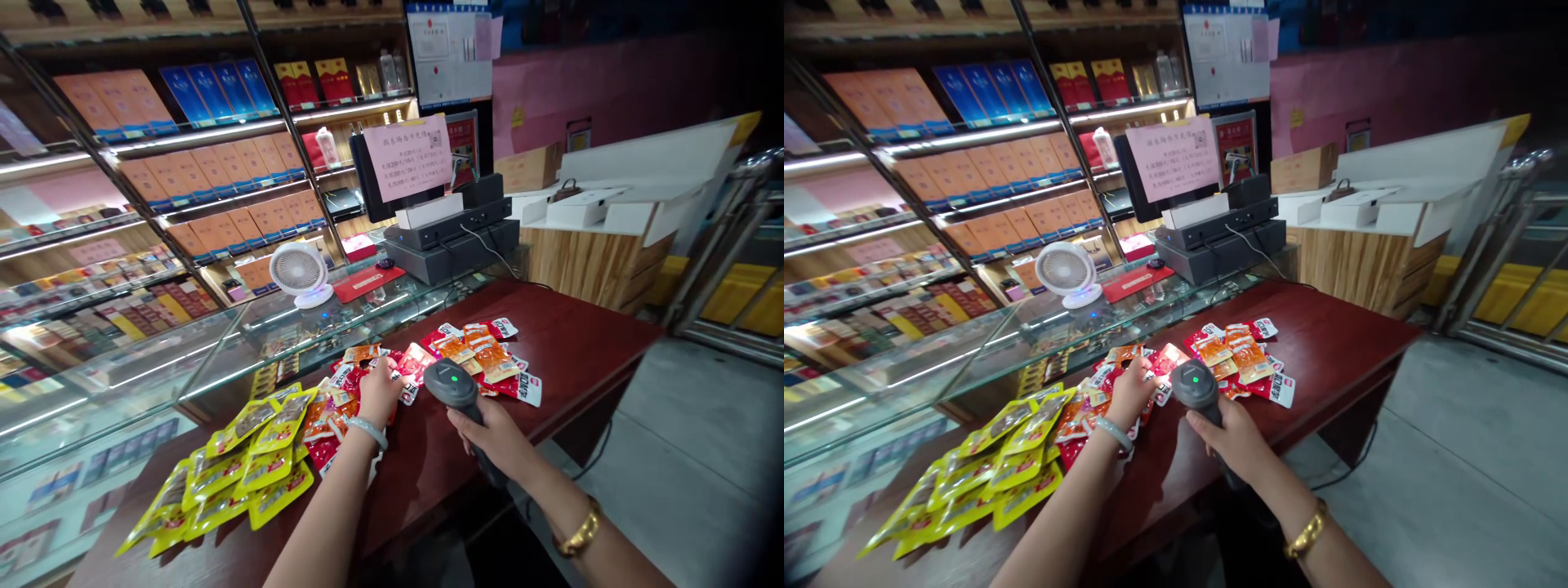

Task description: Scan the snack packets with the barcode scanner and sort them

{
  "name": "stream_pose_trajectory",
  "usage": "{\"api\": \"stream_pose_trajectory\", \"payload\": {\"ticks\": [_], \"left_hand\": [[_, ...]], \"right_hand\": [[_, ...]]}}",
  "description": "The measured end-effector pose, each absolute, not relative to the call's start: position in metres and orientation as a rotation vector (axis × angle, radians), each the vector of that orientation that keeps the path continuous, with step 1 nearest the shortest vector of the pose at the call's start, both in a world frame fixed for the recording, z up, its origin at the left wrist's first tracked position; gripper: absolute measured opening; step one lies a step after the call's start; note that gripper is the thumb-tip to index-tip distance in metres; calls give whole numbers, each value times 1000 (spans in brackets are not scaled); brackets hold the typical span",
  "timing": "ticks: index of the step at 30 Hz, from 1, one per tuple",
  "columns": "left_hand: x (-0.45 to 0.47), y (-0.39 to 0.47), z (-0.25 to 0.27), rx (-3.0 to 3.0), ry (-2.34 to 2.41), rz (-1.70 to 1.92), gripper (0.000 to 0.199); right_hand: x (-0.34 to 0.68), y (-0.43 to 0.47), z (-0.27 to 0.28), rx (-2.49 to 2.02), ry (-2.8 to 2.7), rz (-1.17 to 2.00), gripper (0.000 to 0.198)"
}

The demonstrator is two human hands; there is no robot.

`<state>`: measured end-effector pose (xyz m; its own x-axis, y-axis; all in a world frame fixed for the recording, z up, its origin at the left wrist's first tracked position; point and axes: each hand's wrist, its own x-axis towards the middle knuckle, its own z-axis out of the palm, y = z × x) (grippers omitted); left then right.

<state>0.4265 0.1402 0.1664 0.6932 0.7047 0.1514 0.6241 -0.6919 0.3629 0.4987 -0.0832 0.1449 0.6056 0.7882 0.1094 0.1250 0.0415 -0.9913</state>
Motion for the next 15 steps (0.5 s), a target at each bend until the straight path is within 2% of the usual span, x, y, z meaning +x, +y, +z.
{"api": "stream_pose_trajectory", "payload": {"ticks": [4, 9, 15], "left_hand": [[406, 152, 180, 2691, 1230, 368, 31], [411, 153, 184, 2848, 1382, 673, 46], [493, 112, 162, 2739, 1060, 308, 61]], "right_hand": [[494, -92, 140, -1494, -854, 629, 31], [496, -106, 124, -1528, -862, 602, 26], [501, -120, 118, -1599, -832, 570, 30]]}}
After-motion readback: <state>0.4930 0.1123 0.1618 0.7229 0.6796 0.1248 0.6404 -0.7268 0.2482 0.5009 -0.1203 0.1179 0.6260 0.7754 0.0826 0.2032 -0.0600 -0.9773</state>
